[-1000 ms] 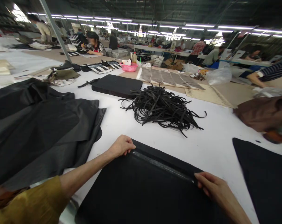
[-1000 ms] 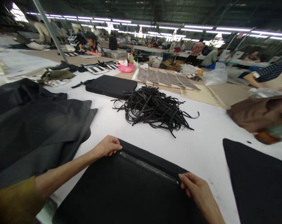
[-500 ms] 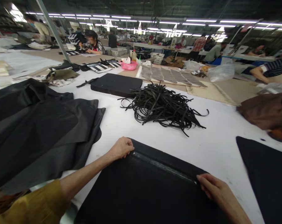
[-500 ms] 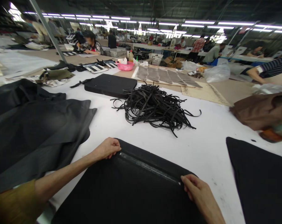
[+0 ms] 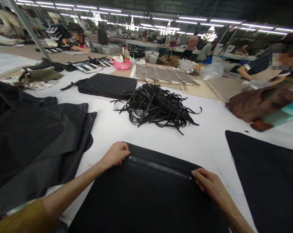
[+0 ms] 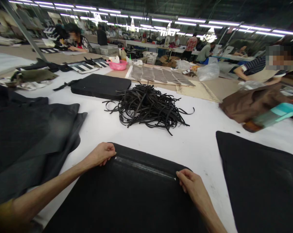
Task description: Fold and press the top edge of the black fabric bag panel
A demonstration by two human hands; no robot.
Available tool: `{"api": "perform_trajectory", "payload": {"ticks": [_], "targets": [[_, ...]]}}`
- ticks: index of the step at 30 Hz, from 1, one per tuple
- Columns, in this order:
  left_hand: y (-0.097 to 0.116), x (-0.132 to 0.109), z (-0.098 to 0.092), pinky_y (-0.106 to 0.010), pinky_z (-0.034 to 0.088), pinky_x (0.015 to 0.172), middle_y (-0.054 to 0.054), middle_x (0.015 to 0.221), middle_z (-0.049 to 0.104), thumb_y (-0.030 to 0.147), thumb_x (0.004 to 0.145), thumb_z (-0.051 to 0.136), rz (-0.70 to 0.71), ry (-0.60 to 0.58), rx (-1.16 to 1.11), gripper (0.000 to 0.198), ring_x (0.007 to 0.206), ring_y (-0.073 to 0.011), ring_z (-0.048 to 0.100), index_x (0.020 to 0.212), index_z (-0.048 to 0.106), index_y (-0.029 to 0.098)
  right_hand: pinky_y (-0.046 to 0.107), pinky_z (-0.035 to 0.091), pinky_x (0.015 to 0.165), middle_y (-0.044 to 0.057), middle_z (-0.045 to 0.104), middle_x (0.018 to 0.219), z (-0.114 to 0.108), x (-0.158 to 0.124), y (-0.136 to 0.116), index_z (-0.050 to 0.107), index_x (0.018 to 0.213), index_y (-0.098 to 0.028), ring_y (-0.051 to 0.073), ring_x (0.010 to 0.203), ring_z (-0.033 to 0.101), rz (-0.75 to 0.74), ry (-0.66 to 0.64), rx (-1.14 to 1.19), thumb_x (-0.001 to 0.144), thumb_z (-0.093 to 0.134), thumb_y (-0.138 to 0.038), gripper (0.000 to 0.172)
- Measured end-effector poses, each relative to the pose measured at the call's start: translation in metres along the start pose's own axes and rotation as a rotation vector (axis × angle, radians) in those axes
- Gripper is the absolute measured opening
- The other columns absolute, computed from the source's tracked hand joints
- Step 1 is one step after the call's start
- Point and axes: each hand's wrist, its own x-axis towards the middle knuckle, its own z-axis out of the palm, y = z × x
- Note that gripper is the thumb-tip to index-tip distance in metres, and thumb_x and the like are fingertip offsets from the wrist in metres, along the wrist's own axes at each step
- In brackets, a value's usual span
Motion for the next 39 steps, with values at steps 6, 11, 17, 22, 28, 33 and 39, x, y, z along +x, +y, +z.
{"api": "perform_trajectory", "payload": {"ticks": [6, 11, 17, 22, 28, 33, 39], "targets": [[0.005, -0.003, -0.001, -0.016, 0.028, 0.026, 0.007, 0.043, 0.044, 0.024, 0.071, 0.046, 0.002, -0.022, 0.01, 0.009, 0.03, -0.0093, 0.043, 0.065, 0.047, 0.017, 0.024, 0.028, 0.042, -0.004, 0.047, 0.047, 0.003, -0.007, -0.008, 0.049, 0.058, -0.02, 0.01, 0.04, 0.04, -0.017, 0.028, -0.006, 0.072, 0.048, -0.049, 0.031], [0.002, -0.001, -0.002, -0.017, 0.029, 0.026, 0.007, 0.043, 0.044, 0.029, 0.071, 0.045, 0.011, -0.053, -0.007, 0.012, 0.03, -0.0095, 0.042, 0.065, 0.044, 0.018, 0.023, 0.03, 0.042, -0.005, 0.048, 0.049, 0.008, -0.008, -0.004, 0.049, 0.061, -0.02, 0.01, 0.042, 0.043, -0.033, 0.071, -0.058, 0.075, 0.047, -0.045, 0.028], [0.0, -0.001, -0.002, -0.018, 0.029, 0.026, 0.007, 0.041, 0.043, 0.036, 0.067, 0.046, 0.022, -0.067, -0.042, 0.017, 0.03, -0.0101, 0.041, 0.065, 0.044, 0.019, 0.023, 0.031, 0.042, -0.005, 0.049, 0.049, 0.01, -0.006, 0.001, 0.05, 0.062, -0.021, 0.011, 0.043, 0.045, -0.034, 0.106, -0.085, 0.076, 0.047, -0.042, 0.025], [0.002, -0.001, -0.002, -0.017, 0.028, 0.026, 0.008, 0.042, 0.043, 0.04, 0.064, 0.047, -0.01, -0.059, -0.025, 0.021, 0.03, -0.0095, 0.041, 0.065, 0.043, 0.02, 0.022, 0.033, 0.043, -0.003, 0.051, 0.051, 0.012, -0.008, -0.002, 0.052, 0.062, -0.02, 0.011, 0.043, 0.047, -0.009, 0.153, -0.142, 0.076, 0.046, -0.04, 0.025], [0.005, -0.002, -0.002, -0.017, 0.027, 0.026, 0.008, 0.042, 0.042, 0.039, 0.064, 0.046, -0.011, -0.071, -0.029, 0.02, 0.03, -0.0093, 0.04, 0.066, 0.042, 0.019, 0.023, 0.029, 0.044, -0.003, 0.05, 0.051, 0.014, -0.009, -0.002, 0.052, 0.062, -0.021, 0.012, 0.048, 0.047, -0.027, 0.204, -0.187, 0.077, 0.045, -0.038, 0.024], [0.006, -0.002, -0.002, -0.017, 0.027, 0.026, 0.007, 0.042, 0.042, 0.037, 0.066, 0.045, -0.013, -0.063, -0.001, 0.018, 0.031, -0.0089, 0.04, 0.065, 0.043, 0.019, 0.023, 0.028, 0.046, -0.004, 0.047, 0.051, 0.015, -0.011, -0.004, 0.049, 0.06, -0.021, 0.013, 0.05, 0.045, -0.054, 0.236, -0.219, 0.077, 0.045, -0.037, 0.024], [0.004, -0.002, -0.002, -0.017, 0.028, 0.026, 0.008, 0.041, 0.042, 0.031, 0.07, 0.046, -0.003, -0.032, -0.008, 0.014, 0.03, -0.0098, 0.041, 0.064, 0.045, 0.018, 0.026, 0.029, 0.048, -0.004, 0.047, 0.052, 0.018, -0.016, -0.01, 0.046, 0.06, -0.022, 0.014, 0.053, 0.046, -0.06, 0.263, -0.342, 0.078, 0.043, -0.04, 0.025]]}}
